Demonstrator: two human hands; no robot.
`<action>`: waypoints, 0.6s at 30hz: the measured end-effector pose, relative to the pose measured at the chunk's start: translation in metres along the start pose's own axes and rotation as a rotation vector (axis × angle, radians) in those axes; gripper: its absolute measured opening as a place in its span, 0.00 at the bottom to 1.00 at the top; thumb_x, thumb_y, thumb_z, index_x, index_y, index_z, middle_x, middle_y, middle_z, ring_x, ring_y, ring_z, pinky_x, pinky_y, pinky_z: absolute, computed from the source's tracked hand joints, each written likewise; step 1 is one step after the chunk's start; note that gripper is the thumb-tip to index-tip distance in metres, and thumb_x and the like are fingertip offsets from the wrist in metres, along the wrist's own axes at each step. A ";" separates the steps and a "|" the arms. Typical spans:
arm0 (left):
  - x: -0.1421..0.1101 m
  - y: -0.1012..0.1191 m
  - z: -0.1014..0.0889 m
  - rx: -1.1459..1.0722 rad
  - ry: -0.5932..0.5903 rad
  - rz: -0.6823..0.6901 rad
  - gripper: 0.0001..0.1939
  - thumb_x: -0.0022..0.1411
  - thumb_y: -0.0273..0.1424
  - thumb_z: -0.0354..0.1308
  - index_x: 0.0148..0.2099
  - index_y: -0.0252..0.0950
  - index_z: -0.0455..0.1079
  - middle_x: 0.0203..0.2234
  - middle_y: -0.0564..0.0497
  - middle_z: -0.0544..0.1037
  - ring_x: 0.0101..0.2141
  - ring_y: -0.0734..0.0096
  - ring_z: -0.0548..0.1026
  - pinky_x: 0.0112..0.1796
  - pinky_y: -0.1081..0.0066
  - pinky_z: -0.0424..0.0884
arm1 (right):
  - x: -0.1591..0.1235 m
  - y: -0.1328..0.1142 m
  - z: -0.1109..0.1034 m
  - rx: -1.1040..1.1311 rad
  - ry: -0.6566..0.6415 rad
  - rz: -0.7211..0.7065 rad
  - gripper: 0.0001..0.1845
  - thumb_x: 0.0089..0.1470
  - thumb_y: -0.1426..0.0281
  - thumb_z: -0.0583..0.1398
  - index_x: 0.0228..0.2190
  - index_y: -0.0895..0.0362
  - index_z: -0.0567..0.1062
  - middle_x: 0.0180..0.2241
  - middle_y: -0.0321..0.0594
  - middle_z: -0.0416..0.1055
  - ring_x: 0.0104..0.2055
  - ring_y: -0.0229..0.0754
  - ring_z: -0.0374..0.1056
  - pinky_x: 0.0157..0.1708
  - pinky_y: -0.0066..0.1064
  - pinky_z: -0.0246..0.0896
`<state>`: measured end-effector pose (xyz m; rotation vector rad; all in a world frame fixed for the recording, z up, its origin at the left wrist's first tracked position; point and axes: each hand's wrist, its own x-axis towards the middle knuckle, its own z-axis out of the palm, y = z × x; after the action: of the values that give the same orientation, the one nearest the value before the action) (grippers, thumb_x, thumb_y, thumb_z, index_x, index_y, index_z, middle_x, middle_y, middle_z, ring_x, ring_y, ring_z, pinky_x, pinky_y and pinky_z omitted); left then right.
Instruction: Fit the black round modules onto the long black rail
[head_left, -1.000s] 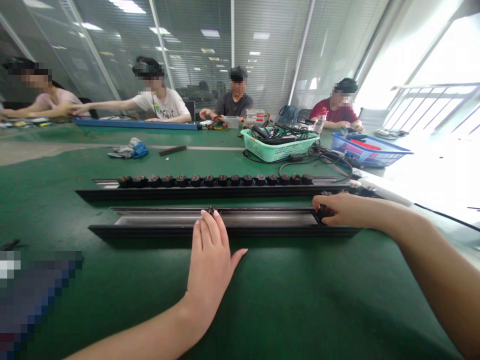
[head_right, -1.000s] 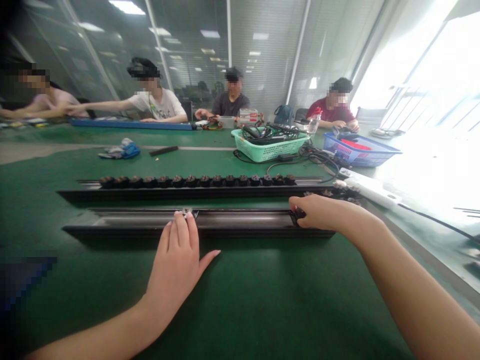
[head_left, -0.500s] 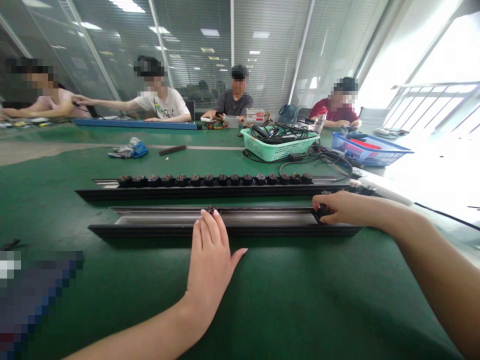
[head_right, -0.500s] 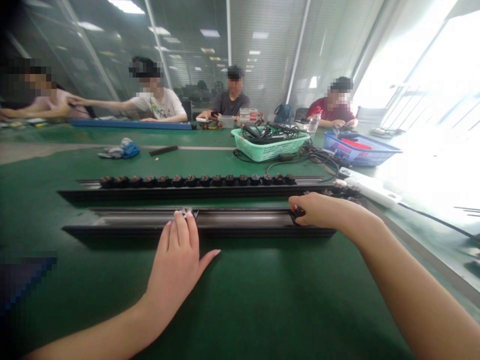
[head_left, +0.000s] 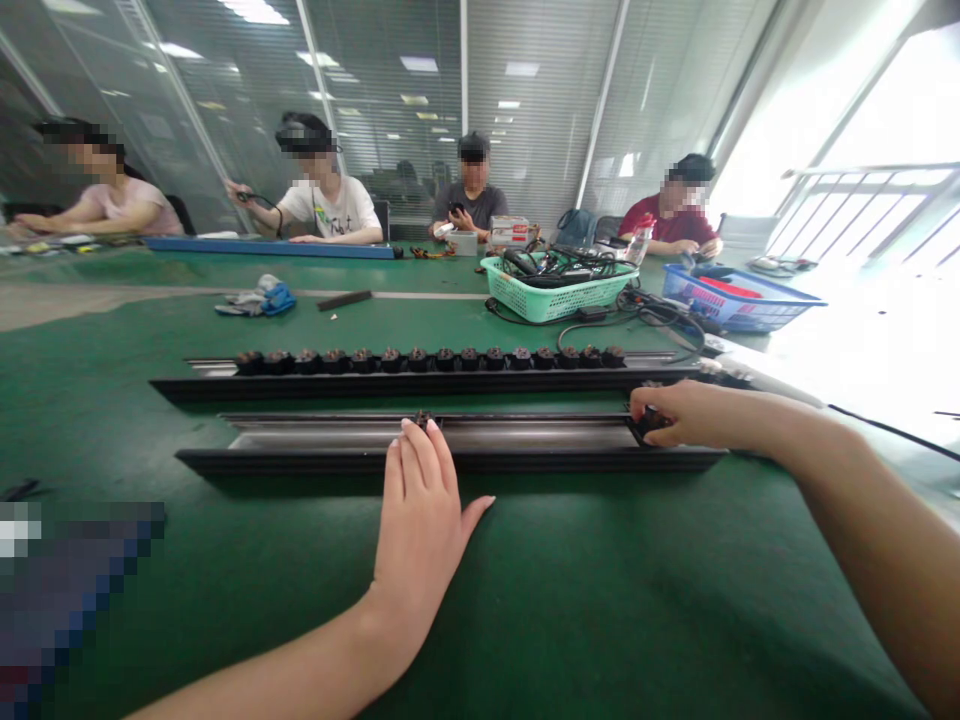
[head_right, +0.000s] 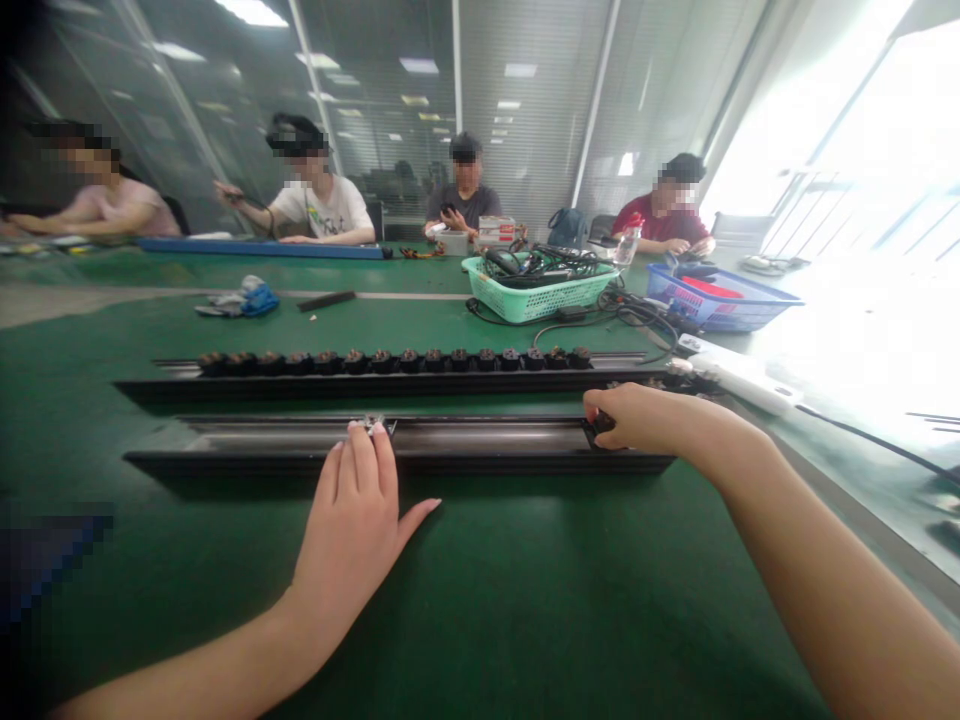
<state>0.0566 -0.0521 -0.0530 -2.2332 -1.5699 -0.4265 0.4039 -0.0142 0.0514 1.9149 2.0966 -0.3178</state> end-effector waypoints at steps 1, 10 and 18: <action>0.000 0.000 0.000 0.007 0.000 0.000 0.49 0.77 0.54 0.45 0.78 0.14 0.48 0.71 0.19 0.60 0.71 0.30 0.61 0.69 0.42 0.60 | 0.000 0.002 0.000 0.009 0.005 0.001 0.20 0.57 0.64 0.62 0.50 0.55 0.78 0.44 0.48 0.81 0.42 0.54 0.78 0.37 0.36 0.65; 0.000 -0.001 -0.002 0.043 -0.017 0.024 0.47 0.78 0.53 0.39 0.78 0.13 0.45 0.70 0.18 0.62 0.71 0.30 0.62 0.68 0.39 0.62 | 0.003 0.013 0.002 0.046 0.020 -0.023 0.20 0.54 0.62 0.64 0.48 0.54 0.78 0.45 0.48 0.82 0.43 0.53 0.78 0.38 0.36 0.66; 0.000 0.000 -0.002 0.032 -0.009 0.012 0.48 0.78 0.52 0.43 0.78 0.12 0.46 0.71 0.17 0.60 0.71 0.30 0.62 0.69 0.42 0.60 | 0.001 0.010 0.000 0.047 0.027 -0.001 0.18 0.53 0.61 0.65 0.46 0.53 0.78 0.42 0.46 0.82 0.42 0.53 0.78 0.36 0.34 0.65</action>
<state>0.0570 -0.0530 -0.0516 -2.2220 -1.5561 -0.3858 0.4135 -0.0126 0.0515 1.9552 2.1256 -0.3457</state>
